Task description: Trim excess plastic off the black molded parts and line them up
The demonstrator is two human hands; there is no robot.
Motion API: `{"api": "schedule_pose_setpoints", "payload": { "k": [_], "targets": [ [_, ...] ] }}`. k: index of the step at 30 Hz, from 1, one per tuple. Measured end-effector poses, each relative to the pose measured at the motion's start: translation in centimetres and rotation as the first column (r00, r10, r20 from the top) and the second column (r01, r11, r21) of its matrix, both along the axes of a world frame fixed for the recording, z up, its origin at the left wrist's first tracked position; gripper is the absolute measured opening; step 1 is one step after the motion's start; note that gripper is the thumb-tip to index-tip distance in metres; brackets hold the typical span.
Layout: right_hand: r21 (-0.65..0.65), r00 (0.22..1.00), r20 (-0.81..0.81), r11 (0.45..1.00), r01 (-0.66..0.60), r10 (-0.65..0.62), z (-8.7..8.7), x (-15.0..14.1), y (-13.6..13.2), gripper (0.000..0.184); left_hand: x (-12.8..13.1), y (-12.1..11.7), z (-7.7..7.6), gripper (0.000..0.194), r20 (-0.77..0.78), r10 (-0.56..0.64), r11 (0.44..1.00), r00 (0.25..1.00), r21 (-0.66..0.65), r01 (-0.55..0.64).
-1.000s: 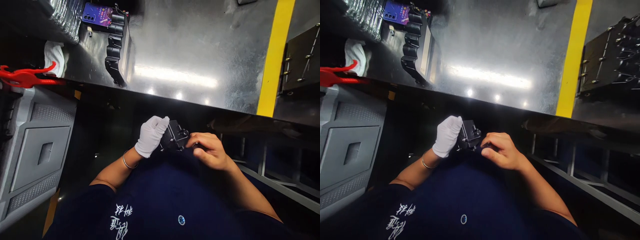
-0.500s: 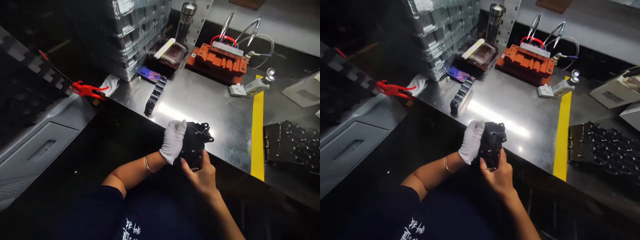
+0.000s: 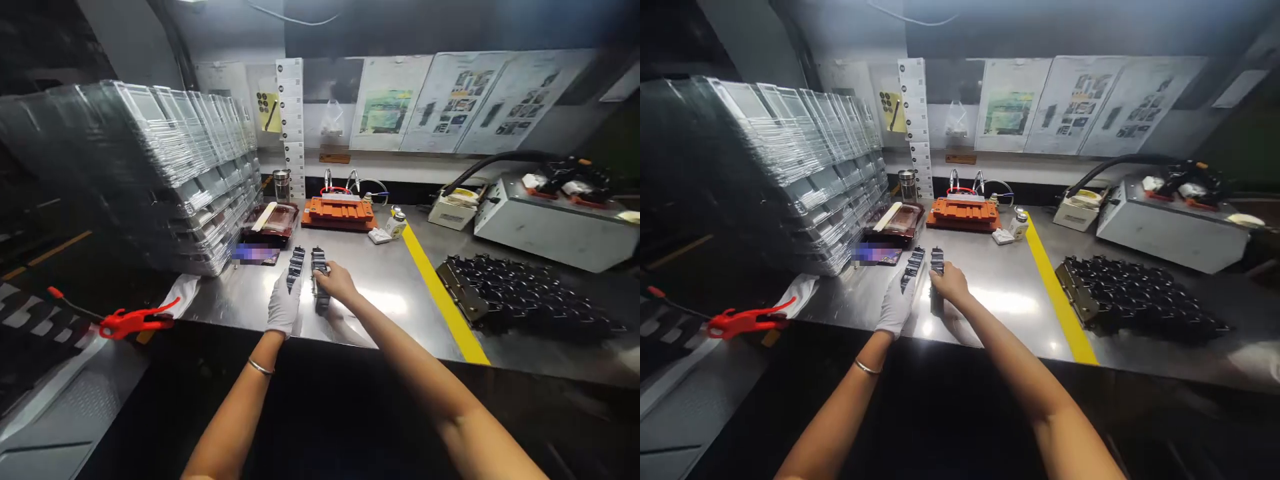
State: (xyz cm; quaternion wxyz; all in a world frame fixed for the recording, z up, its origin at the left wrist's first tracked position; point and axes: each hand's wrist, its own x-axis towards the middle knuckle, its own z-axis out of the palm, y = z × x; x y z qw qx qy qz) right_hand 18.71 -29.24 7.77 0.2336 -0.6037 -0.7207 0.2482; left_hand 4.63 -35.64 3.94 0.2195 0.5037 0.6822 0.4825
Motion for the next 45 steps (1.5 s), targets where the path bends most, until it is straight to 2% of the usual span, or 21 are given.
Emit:
{"api": "schedule_pose_setpoints", "payload": {
  "k": [3, 5, 8, 9, 11, 14, 15, 17, 20, 23, 24, 25, 26, 27, 28, 30, 31, 34, 35, 40, 45],
  "targets": [
    [0.026, 0.994, -0.109, 1.000, -0.009, 0.011, -0.5, -1.1, 0.7, 0.039, 0.8, 1.5, 0.6, 0.048, -0.014, -0.016, 0.999, 1.000, 0.033, 0.017],
    [0.070, 0.988, -0.152, 0.997, -0.008, 0.019, -0.8, 0.8, 0.4, 0.037, 0.9, 1.2, 0.4, 0.059, -0.039, 0.012, 0.997, 0.999, 0.080, -0.009],
    [0.174, 0.987, -0.158, 0.983, 0.064, -0.036, -1.0, 8.0, -1.2, 0.029, 0.7, -1.5, -1.6, 0.066, -0.196, 0.139, 0.967, 0.971, 0.237, -0.090],
    [0.221, 0.983, -0.154, 0.967, 0.129, -0.096, -0.8, 11.3, -1.9, 0.028, 0.7, -2.6, -2.6, 0.066, -0.259, 0.092, 0.979, 0.961, 0.202, -0.039],
    [0.329, 0.954, -0.156, 0.897, 0.295, -0.256, -0.3, 18.2, -3.2, 0.024, 0.9, -4.6, -4.3, 0.057, -0.413, -0.014, 0.992, 0.911, 0.107, 0.064],
    [0.449, 0.902, -0.176, 0.783, 0.429, -0.393, 0.0, 26.5, -4.6, 0.019, 1.6, -5.8, -5.6, 0.043, -0.543, 0.013, 0.991, 0.840, 0.118, 0.061],
    [0.538, 0.891, -0.162, 0.719, 0.441, -0.425, -0.2, 28.3, -5.0, 0.018, 1.8, -5.8, -5.6, 0.042, -0.560, 0.042, 0.990, 0.827, 0.132, 0.040],
    [0.612, 0.889, -0.146, 0.666, 0.426, -0.434, -1.2, 29.8, -5.9, 0.018, 2.3, -5.5, -5.4, 0.043, -0.568, 0.077, 0.991, 0.820, 0.136, 0.001],
    [0.579, 0.915, -0.174, 0.713, 0.395, -0.365, -3.3, 28.3, -7.9, 0.017, 4.1, -6.0, -5.0, 0.042, -0.462, 0.076, 0.993, 0.884, 0.115, -0.025],
    [0.481, 0.947, -0.182, 0.816, 0.321, -0.265, -5.0, 23.9, -11.0, 0.018, 7.7, -8.2, -4.4, 0.039, -0.096, -0.106, 0.994, 0.990, 0.022, 0.109],
    [0.429, 0.958, -0.180, 0.859, 0.280, -0.223, -5.2, 22.2, -12.2, 0.020, 9.0, -9.0, -4.0, 0.042, 0.085, -0.205, 0.976, 0.975, -0.054, 0.210],
    [0.366, 0.968, -0.177, 0.901, 0.233, -0.178, -5.3, 20.5, -13.4, 0.022, 10.2, -9.6, -3.5, 0.048, 0.269, -0.291, 0.933, 0.918, -0.134, 0.335],
    [0.282, 0.977, -0.176, 0.944, 0.169, -0.123, -5.2, 19.0, -14.6, 0.025, 11.1, -10.0, -2.9, 0.055, 0.409, -0.326, 0.889, 0.852, -0.173, 0.423],
    [0.119, 0.982, -0.186, 0.991, 0.059, -0.036, -4.8, 17.7, -15.5, 0.028, 11.8, -10.3, -2.3, 0.059, 0.503, -0.323, 0.876, 0.802, -0.162, 0.455],
    [-0.028, 0.977, -0.202, 0.997, -0.070, 0.063, -4.3, 16.7, -16.1, 0.032, 12.0, -10.5, -1.7, 0.062, 0.563, -0.294, 0.895, 0.772, -0.120, 0.429],
    [-0.203, 0.953, -0.205, 0.942, -0.266, 0.225, -3.0, 15.5, -16.2, 0.038, 11.6, -10.8, -0.7, 0.067, 0.643, -0.232, 0.918, 0.730, -0.104, 0.383],
    [-0.211, 0.959, -0.162, 0.941, -0.264, 0.232, -2.3, 15.4, -15.6, 0.038, 11.1, -11.1, -0.3, 0.069, 0.657, -0.212, 0.916, 0.723, -0.125, 0.382],
    [-0.111, 0.994, 0.075, 0.991, -0.071, 0.079, -1.4, 15.5, -12.7, 0.035, 9.4, -12.5, 0.3, 0.074, 0.640, -0.190, 0.886, 0.745, -0.215, 0.412],
    [-0.080, 0.988, 0.143, 0.995, -0.052, 0.063, -1.4, 15.5, -11.6, 0.032, 9.1, -13.1, 0.2, 0.074, 0.625, -0.183, 0.881, 0.759, -0.239, 0.409],
    [0.132, 0.955, 0.271, 0.978, -0.160, 0.120, -3.5, 14.0, -9.3, 0.021, 8.5, -15.4, -0.6, 0.077, 0.623, -0.138, 0.862, 0.770, -0.307, 0.403],
    [0.371, 0.940, 0.307, 0.891, -0.263, 0.150, -4.9, 13.3, -9.8, 0.027, 8.1, -15.5, -1.1, 0.073, 0.607, -0.148, 0.858, 0.781, -0.314, 0.407]
  ]
}}
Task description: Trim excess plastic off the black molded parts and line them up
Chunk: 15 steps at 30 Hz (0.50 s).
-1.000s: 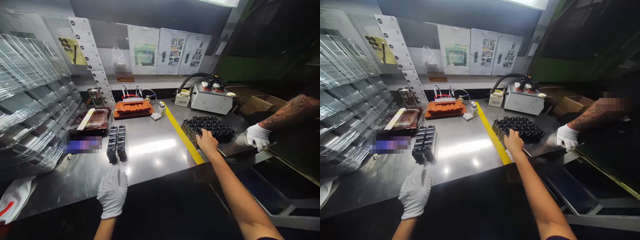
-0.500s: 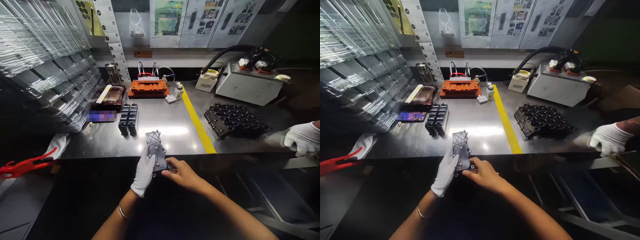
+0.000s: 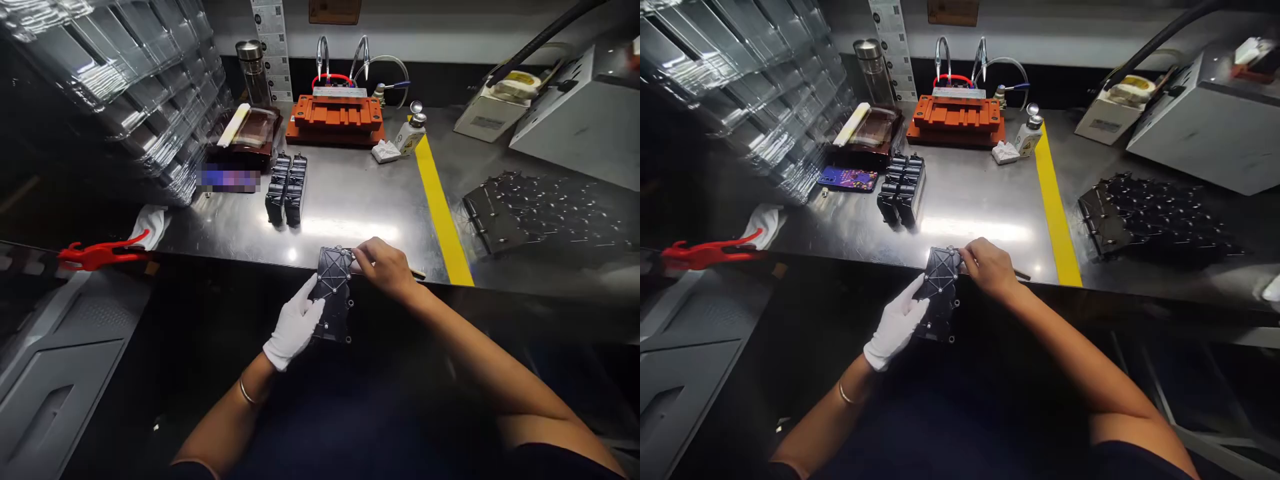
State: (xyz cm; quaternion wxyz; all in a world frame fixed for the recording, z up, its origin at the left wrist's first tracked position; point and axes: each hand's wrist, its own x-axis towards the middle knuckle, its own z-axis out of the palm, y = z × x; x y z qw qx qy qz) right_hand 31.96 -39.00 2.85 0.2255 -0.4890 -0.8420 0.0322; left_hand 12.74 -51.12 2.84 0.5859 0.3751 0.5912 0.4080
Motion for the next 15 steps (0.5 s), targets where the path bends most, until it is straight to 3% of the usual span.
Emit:
{"api": "schedule_pose_setpoints", "payload": {
  "k": [5, 15],
  "targets": [
    [0.146, 0.993, 0.116, 0.989, -0.005, -0.012, 0.0, 0.1, 0.3, 0.030, -0.4, 0.3, -0.5, 0.069, -0.021, -0.030, 0.999, 0.999, 0.030, 0.030],
    [0.135, 0.990, 0.100, 0.985, -0.111, 0.097, 1.0, 0.0, 1.0, 0.032, -0.8, 0.3, -0.3, 0.067, 0.045, -0.057, 0.998, 0.997, 0.020, 0.056]
  ]
}}
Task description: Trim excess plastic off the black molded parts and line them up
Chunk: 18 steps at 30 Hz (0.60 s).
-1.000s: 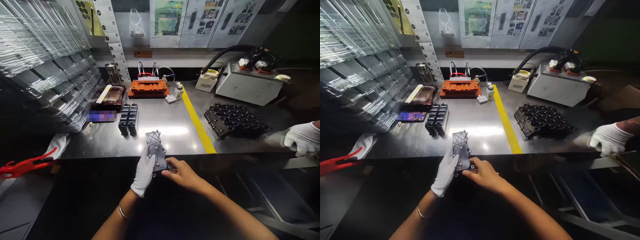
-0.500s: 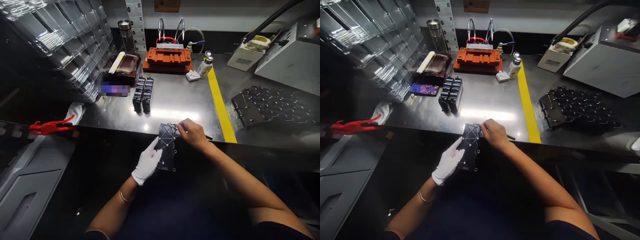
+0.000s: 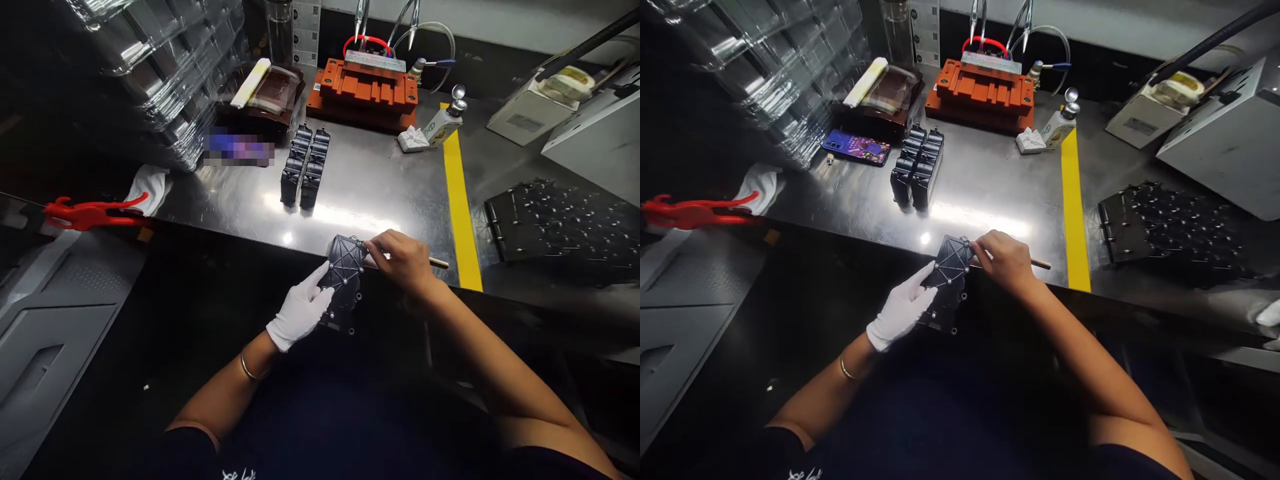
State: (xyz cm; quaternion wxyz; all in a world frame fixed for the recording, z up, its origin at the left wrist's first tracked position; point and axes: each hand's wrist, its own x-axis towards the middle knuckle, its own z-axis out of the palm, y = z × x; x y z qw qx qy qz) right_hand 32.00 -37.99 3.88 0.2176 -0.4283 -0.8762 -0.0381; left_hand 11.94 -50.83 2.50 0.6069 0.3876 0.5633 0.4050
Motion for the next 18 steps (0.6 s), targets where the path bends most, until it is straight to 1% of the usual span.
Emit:
{"api": "schedule_pose_setpoints", "payload": {
  "k": [3, 6, 8, 12, 15, 18],
  "targets": [
    [0.017, 0.999, 0.027, 0.999, 0.038, -0.038, 0.6, 0.1, -0.1, 0.030, -0.1, 0.1, 0.1, 0.068, 0.013, 0.007, 1.000, 1.000, 0.005, -0.007],
    [-0.025, 0.998, -0.045, 0.999, 0.045, -0.046, 0.9, 0.4, -0.9, 0.027, -0.2, 0.2, 0.1, 0.069, 0.004, 0.009, 1.000, 1.000, 0.008, -0.009],
    [-0.071, 0.995, -0.095, 0.997, 0.010, -0.017, 0.8, 0.8, -1.9, 0.025, -0.3, 0.2, 0.1, 0.067, -0.016, -0.004, 1.000, 1.000, 0.014, 0.004],
    [-0.127, 0.991, -0.123, 0.989, -0.076, 0.060, 0.3, 1.3, -3.8, 0.022, -0.4, 0.3, 0.1, 0.066, -0.059, -0.017, 0.999, 0.998, 0.026, 0.018],
    [-0.140, 0.991, -0.100, 0.985, -0.101, 0.087, 0.1, 1.4, -4.3, 0.024, -0.4, 0.2, 0.0, 0.066, -0.075, -0.017, 0.999, 0.997, 0.035, 0.020],
    [-0.112, 0.999, -0.028, 0.992, -0.049, 0.046, 0.3, 1.2, -4.3, 0.028, -0.3, 0.2, -0.1, 0.066, -0.068, -0.011, 0.999, 0.998, 0.038, 0.014]
  ]
}}
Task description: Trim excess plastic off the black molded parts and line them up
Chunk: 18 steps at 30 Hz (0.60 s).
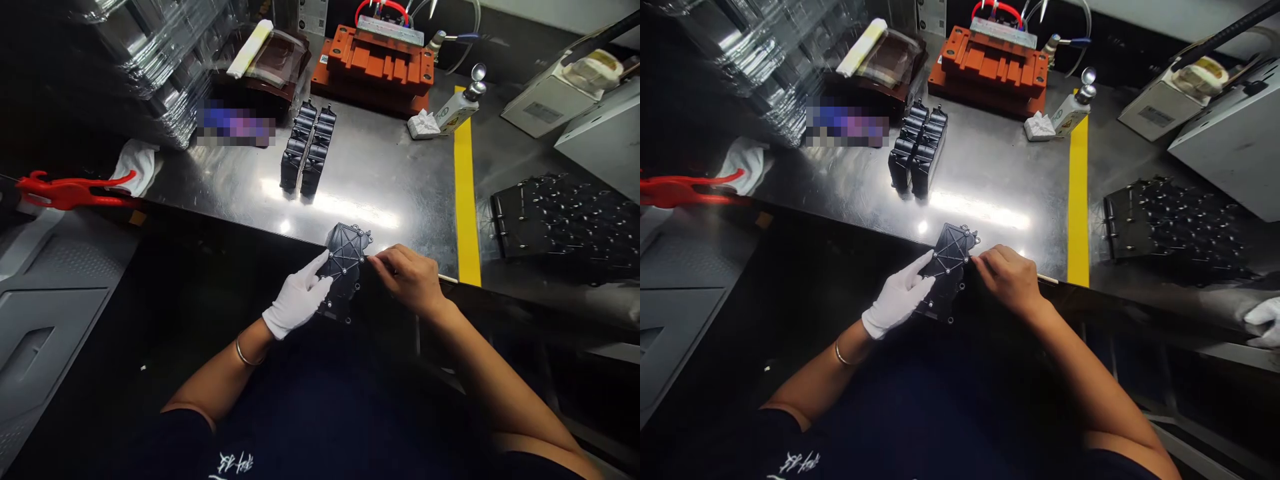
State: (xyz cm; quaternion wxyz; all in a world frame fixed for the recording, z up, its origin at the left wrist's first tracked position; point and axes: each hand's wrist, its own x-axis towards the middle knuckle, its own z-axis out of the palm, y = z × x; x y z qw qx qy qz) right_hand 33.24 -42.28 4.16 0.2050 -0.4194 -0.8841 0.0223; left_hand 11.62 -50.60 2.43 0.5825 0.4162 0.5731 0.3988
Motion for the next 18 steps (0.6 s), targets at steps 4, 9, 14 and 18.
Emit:
{"api": "schedule_pose_setpoints", "payload": {
  "k": [4, 9, 14, 18],
  "targets": [
    [-0.024, 1.000, 0.012, 1.000, -0.013, 0.014, 0.23, -0.18, 0.21, 0.030, 0.08, 0.02, 0.01, 0.065, 0.001, 0.005, 1.000, 1.000, 0.012, -0.005],
    [-0.030, 0.999, -0.038, 0.999, 0.019, -0.020, -0.06, -0.12, 0.06, 0.030, 0.11, -0.01, 0.04, 0.066, -0.003, 0.014, 1.000, 1.000, -0.001, -0.014],
    [-0.028, 0.994, -0.090, 0.998, 0.059, -0.061, -0.43, -0.04, -0.43, 0.027, 0.08, -0.04, -0.18, 0.066, -0.011, 0.013, 1.000, 1.000, -0.010, -0.013],
    [-0.056, 0.991, -0.113, 0.996, 0.070, -0.076, -0.60, 0.00, -0.65, 0.027, 0.07, -0.04, -0.11, 0.066, -0.011, 0.015, 1.000, 1.000, -0.010, -0.015]
  ]
}}
